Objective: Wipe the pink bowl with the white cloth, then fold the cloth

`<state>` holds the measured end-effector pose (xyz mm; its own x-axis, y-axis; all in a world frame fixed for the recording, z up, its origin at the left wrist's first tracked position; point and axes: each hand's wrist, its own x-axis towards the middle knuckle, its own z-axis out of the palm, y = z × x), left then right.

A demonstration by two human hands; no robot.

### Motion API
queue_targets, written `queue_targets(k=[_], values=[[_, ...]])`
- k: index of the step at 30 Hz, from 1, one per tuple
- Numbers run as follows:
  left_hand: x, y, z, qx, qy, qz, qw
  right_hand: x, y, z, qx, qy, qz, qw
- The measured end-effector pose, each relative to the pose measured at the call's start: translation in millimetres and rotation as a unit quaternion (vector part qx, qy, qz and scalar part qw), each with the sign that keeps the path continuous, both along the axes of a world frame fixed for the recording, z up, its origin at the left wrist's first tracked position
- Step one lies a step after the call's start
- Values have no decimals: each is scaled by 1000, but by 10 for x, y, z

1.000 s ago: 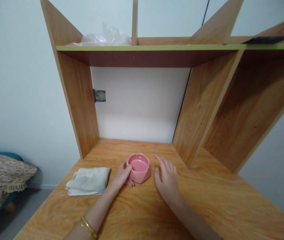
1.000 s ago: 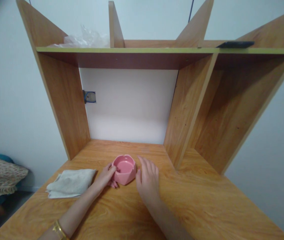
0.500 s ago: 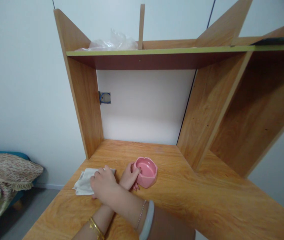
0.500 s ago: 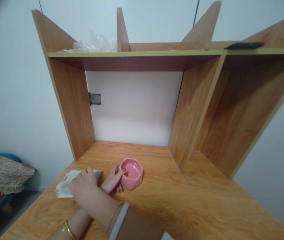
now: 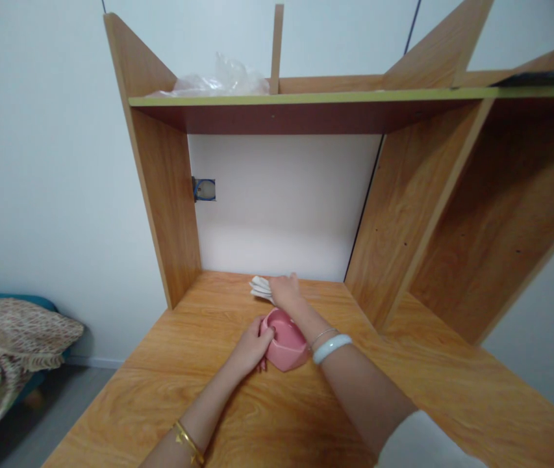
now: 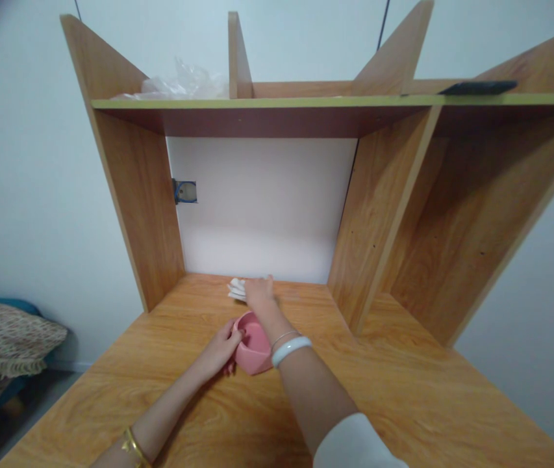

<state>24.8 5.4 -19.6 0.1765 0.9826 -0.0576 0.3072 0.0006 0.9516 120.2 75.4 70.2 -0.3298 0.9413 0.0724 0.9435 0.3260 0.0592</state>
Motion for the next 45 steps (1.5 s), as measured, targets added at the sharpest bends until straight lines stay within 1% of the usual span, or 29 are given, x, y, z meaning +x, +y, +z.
queue_targets(k=[1,3,6,9,12,14,16,18,19,20,22,25,28,33,36,39,42,45], values=[[-1,-8,4,-2,-2,-3,1000,172,34,-6,8,7,-36,999],[-1,-6,2,-6,-9,-6,1000,506,35,-54,22,27,-82,996],[0,19,-13,-9,-19,-5,1000,902,-90,-188,40,74,-115,990],[-2,32,-23,-10,-29,-4,1000,1161,-267,-341,63,131,-122,982],[-5,26,-19,-10,-37,0,999,1341,-410,-479,104,176,-130,970],[-5,18,-19,-10,-42,4,999,1415,-474,-554,142,229,-134,954],[-2,13,-26,-10,-46,8,999,1431,-525,-607,188,320,-116,921],[4,14,-40,-9,-48,16,999,1385,-575,-630,217,400,-80,887],[7,16,-47,-3,-53,25,998,1342,-603,-631,220,419,-59,879],[11,19,-53,11,-61,36,997,1291,-634,-629,219,426,-35,877],[18,25,-57,56,-84,67,993,1183,-702,-619,210,408,5,888],[25,27,-49,112,-112,101,982,1048,-801,-621,194,352,17,916],[28,24,-42,119,-131,117,977,964,-863,-635,176,320,26,931],[34,19,-27,135,-144,123,973,870,-923,-619,144,294,59,943],[40,-4,13,142,-126,120,974,827,-952,-604,137,293,58,944],[57,-63,79,160,-76,116,977,810,-936,-627,136,314,50,938],[89,-155,162,191,-10,110,975,817,-866,-710,139,349,30,926],[124,-251,234,229,44,101,967,832,-785,-832,156,386,-22,909]])
